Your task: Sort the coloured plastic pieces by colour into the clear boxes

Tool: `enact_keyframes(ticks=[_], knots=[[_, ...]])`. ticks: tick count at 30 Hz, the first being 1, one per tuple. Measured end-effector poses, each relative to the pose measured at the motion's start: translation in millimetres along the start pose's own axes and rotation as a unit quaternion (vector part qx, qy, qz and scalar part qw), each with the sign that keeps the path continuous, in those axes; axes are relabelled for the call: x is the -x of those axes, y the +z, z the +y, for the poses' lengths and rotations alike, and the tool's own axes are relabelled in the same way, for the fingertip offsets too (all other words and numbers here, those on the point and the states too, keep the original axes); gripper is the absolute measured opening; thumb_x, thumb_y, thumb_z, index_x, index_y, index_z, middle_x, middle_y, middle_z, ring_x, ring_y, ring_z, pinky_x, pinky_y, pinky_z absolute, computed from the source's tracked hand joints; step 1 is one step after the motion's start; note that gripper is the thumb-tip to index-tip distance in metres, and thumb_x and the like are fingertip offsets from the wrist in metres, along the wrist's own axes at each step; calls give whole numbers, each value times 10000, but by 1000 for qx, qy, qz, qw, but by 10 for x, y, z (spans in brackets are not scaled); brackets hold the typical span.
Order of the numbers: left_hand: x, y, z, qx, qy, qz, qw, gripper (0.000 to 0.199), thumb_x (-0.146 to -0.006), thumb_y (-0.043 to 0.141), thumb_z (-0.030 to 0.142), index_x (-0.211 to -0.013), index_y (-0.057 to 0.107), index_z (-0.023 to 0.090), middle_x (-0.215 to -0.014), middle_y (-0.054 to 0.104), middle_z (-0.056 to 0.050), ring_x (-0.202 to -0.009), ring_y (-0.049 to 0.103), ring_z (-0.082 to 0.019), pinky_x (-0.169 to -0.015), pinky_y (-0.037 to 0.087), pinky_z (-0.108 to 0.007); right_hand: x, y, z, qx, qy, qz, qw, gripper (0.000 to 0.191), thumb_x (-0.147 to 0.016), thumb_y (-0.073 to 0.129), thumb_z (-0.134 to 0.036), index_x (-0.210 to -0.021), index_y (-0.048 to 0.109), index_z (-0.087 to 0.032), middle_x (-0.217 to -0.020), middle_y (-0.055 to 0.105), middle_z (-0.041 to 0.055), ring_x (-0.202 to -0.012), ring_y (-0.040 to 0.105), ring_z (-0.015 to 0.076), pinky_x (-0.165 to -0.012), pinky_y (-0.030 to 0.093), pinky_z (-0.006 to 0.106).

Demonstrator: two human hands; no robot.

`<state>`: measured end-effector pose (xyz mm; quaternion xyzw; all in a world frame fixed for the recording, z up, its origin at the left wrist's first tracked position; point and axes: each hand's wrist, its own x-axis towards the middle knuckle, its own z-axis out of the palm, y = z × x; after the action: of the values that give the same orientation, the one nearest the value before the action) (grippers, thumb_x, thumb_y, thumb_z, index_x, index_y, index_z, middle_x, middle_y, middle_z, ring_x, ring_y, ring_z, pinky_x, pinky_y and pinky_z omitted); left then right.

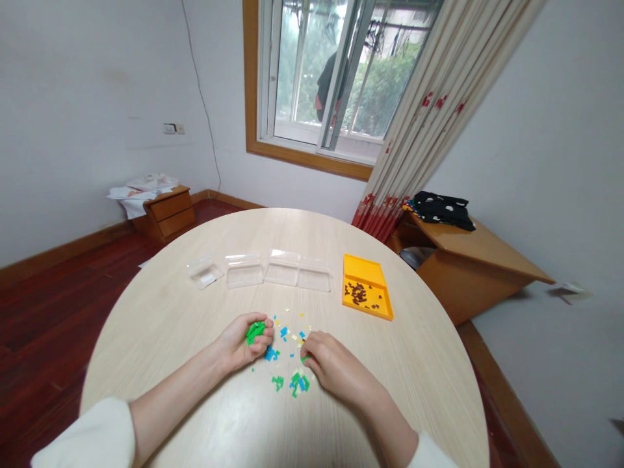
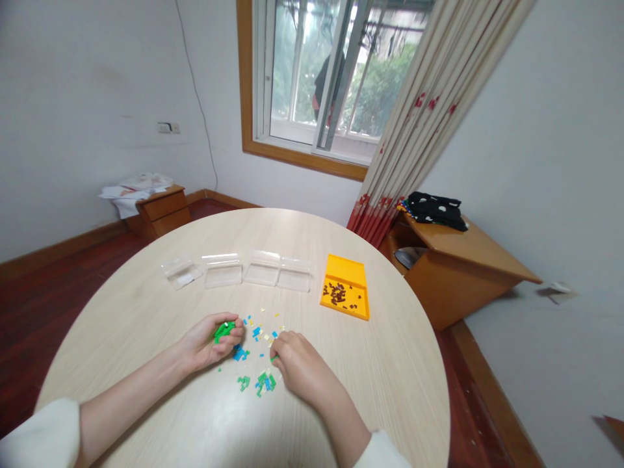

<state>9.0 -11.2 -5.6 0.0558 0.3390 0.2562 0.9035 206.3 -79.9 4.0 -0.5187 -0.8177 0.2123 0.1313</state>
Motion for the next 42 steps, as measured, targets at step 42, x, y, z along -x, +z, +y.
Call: enact_keyframes(ticks=[42], knots=[[26, 45, -13, -8, 16, 29, 999, 245, -857, 334, 178, -625, 400, 136, -539, 345, 26, -366, 280, -28, -291, 193, -106, -19, -20, -205, 139, 39, -42, 989, 146, -833, 477, -46, -895, 577, -132, -910, 616, 81, -839, 546, 189, -716, 357, 272]])
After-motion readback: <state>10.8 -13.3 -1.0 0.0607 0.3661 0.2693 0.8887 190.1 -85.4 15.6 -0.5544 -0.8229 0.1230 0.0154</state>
